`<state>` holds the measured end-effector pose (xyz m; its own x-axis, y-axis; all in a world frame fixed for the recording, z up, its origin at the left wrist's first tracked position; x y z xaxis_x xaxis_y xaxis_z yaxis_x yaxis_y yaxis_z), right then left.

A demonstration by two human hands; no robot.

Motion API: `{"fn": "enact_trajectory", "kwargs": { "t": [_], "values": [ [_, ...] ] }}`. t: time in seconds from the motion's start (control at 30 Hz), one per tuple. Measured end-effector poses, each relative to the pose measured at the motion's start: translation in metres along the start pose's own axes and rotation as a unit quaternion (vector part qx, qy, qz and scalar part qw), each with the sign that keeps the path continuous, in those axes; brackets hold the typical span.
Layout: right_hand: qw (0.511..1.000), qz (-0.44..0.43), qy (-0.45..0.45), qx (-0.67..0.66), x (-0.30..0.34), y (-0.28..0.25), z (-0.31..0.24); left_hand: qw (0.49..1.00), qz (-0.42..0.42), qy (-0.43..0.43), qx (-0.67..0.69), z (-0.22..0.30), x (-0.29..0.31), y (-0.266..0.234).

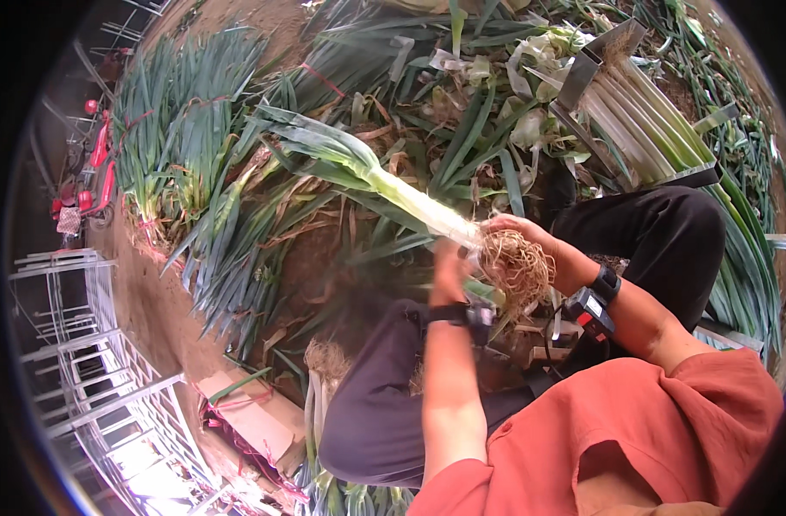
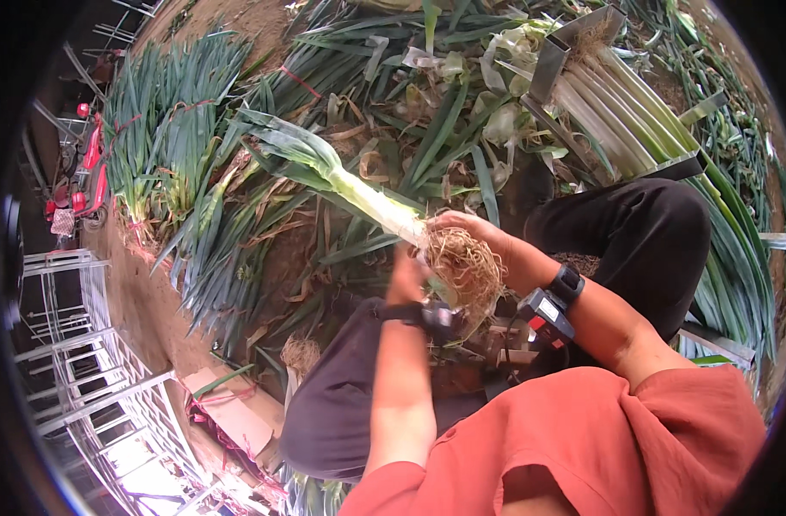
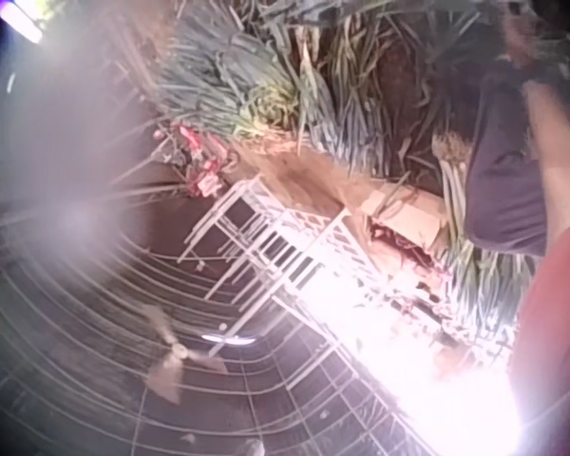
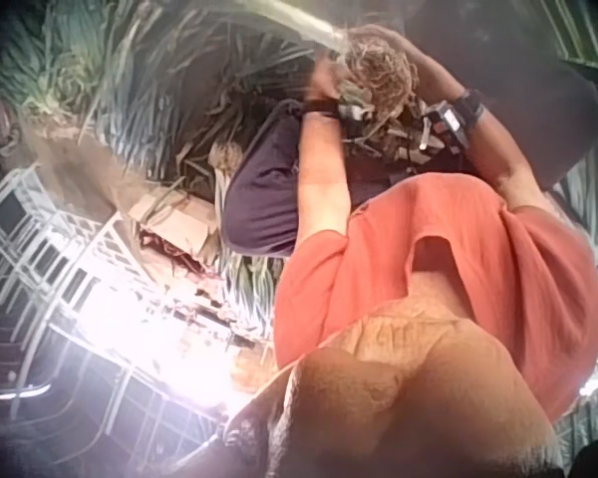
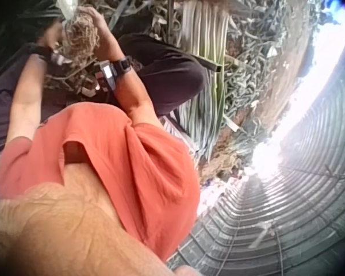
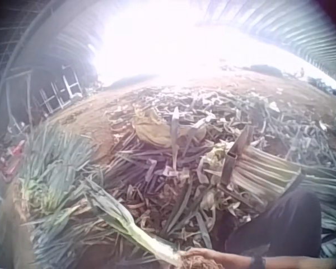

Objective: Clean and bundle leeks for processing.

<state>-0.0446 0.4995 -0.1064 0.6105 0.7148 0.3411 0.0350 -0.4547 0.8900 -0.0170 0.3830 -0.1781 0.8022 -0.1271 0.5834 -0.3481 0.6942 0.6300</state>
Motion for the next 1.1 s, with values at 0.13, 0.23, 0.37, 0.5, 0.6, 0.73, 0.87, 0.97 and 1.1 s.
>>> {"fn": "enact_trajectory", "kwargs": {
  "t": [0.13, 0.23, 0.37, 0.5, 0.6, 0.73, 0.87, 0.97, 1.1],
  "values": [
    [0.994, 0.006, 0.107, -0.017, 0.002, 0.025, 0.021, 0.987, 0.080, 0.045, 0.128, 0.097, -0.024, -0.057],
    [0.989, 0.031, 0.141, -0.043, 0.014, 0.035, 0.013, 0.991, 0.084, 0.080, 0.071, 0.118, -0.057, -0.035],
    [0.978, 0.003, 0.164, -0.127, 0.016, 0.029, 0.023, 0.983, 0.095, 0.135, 0.086, 0.134, -0.072, -0.044],
    [0.932, 0.115, 0.149, 0.310, 0.019, 0.007, -0.008, 0.957, 0.232, 0.171, 0.024, 0.139, -0.068, -0.034],
    [0.696, 0.155, 0.004, 0.701, 0.018, 0.031, -0.011, 0.926, 0.297, 0.228, -0.052, 0.142, -0.059, -0.040],
    [0.699, 0.201, -0.070, 0.683, 0.019, 0.027, 0.007, 0.907, 0.357, 0.215, -0.067, 0.136, -0.052, -0.039],
    [0.883, 0.177, 0.013, 0.434, 0.012, 0.004, 0.011, 0.947, 0.292, 0.122, 0.051, 0.104, -0.057, -0.050],
    [0.936, 0.206, 0.058, 0.280, 0.009, 0.010, 0.011, 0.959, 0.264, 0.104, 0.015, 0.070, -0.054, -0.071],
    [0.951, 0.216, -0.004, 0.223, 0.008, -0.006, -0.012, 0.942, 0.075, -0.189, -0.267, -0.013, -0.028, -0.045]
  ]
}}
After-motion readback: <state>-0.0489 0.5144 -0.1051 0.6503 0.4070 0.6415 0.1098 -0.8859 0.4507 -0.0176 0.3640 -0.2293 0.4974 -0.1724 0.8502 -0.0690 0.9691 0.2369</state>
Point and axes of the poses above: each hand's wrist, its own x-axis away from the middle knuckle, its own y-axis out of the palm, z = x × y, the point moved 5 cm from there along -x, towards the middle knuckle, and after that the axes turned 3 degrees about z, right-handed, at the moved point
